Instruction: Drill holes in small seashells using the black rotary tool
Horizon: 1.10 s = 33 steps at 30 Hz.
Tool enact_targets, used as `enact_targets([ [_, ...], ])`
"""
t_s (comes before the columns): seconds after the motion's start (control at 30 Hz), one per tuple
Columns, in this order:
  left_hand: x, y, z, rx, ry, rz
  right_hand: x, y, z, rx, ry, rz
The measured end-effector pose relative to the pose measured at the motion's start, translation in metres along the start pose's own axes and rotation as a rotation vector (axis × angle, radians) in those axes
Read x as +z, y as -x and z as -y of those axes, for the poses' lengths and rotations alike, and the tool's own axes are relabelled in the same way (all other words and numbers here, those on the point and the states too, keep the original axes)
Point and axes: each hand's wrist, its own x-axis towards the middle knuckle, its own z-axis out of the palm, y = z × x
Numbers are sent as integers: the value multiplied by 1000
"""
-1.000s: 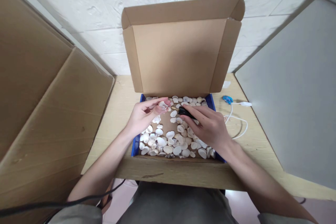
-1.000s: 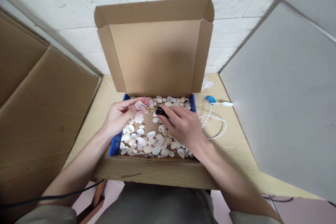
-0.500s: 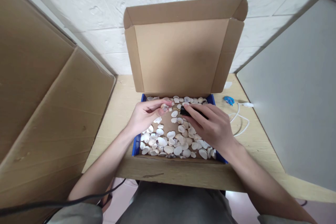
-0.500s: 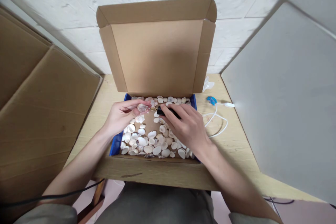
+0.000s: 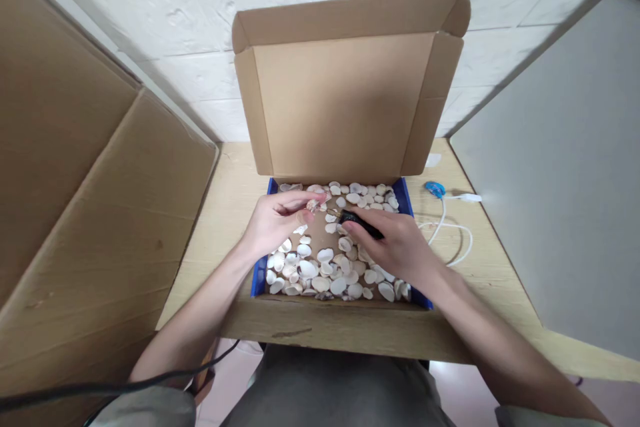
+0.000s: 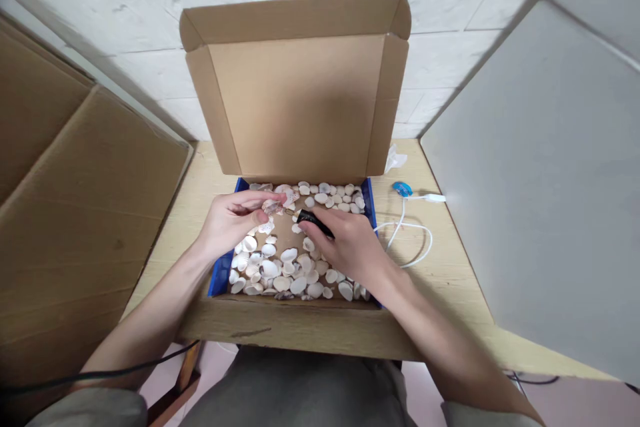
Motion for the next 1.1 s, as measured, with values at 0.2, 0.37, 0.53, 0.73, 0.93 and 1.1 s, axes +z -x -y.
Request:
enact_targets([
  [0.2,1,0,-1,-4,15,-9,-2,-1,1,-131,210,-145],
  [0.37,2,0,-4,-2,50,-7,-4,-3,0,-215,333,-212],
  [0.53,3,0,-4,7,39,-20,0,-1,2,-147,269,-121],
  [0.73,2,1,-3,7,17,-10,-2,-3,1,-180,305,-116],
  [0.93,4,-1,-6,28,62,-15,-5,-5,2,-210,362,-175],
  [1.1,6,0,-6,25,117,-32,-3,-3,2,-180,314,-147],
])
